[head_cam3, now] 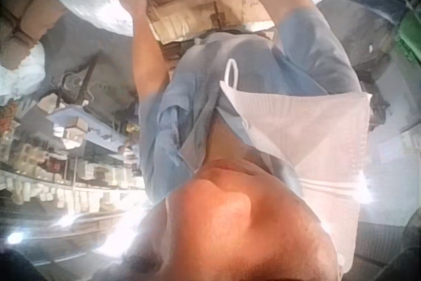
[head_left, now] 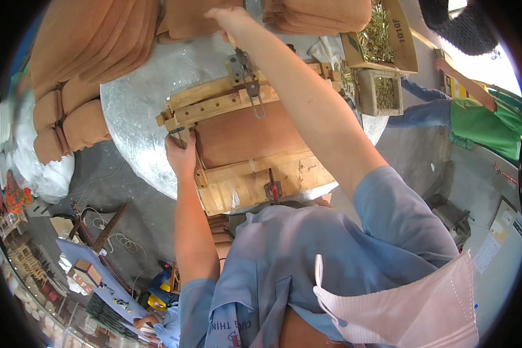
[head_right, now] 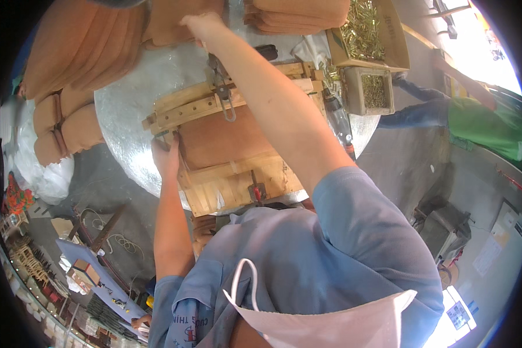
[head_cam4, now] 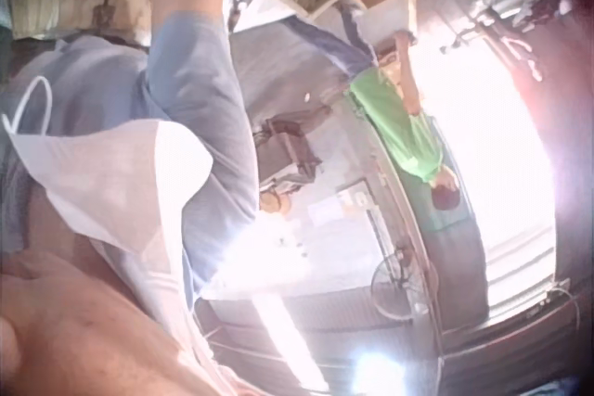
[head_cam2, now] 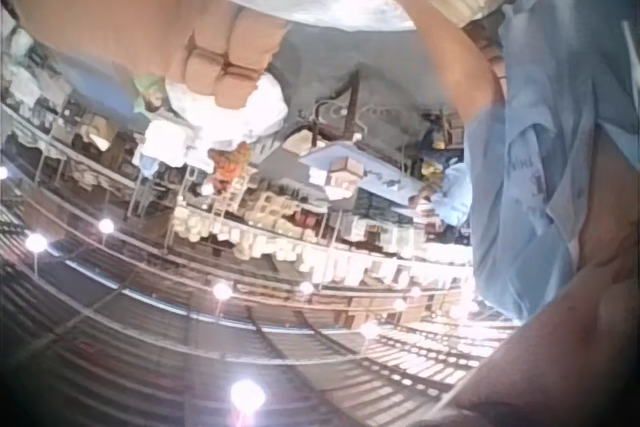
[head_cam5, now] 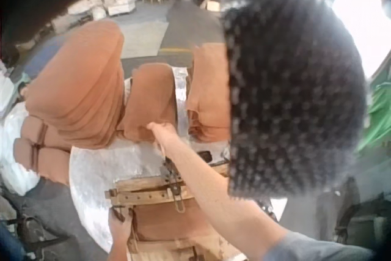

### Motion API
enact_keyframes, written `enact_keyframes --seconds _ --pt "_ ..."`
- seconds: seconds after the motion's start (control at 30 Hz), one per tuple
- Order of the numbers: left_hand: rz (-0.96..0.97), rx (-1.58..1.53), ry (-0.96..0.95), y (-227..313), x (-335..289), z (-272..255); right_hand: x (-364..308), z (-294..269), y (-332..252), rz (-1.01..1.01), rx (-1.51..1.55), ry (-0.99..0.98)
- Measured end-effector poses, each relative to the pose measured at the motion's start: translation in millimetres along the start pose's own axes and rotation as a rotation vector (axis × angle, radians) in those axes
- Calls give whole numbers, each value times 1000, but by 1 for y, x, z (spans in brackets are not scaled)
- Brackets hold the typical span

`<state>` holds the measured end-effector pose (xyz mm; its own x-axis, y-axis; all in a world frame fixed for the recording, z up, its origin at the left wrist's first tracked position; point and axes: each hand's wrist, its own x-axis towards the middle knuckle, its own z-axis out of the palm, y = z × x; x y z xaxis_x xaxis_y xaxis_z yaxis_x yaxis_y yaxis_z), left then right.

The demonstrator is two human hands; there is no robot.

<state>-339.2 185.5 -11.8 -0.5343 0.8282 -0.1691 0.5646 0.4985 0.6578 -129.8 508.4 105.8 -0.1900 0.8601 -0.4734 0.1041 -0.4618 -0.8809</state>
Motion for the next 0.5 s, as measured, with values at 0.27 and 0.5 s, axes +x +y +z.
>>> enact_keyframes --seconds 0.27,0.5 --pt "-14 5 -17 -6 2 1 -160 -37 -19 -580 -110 -160" --pt "104 -225 -73 -17 -1 -11 -354 12 271 30 -69 223"
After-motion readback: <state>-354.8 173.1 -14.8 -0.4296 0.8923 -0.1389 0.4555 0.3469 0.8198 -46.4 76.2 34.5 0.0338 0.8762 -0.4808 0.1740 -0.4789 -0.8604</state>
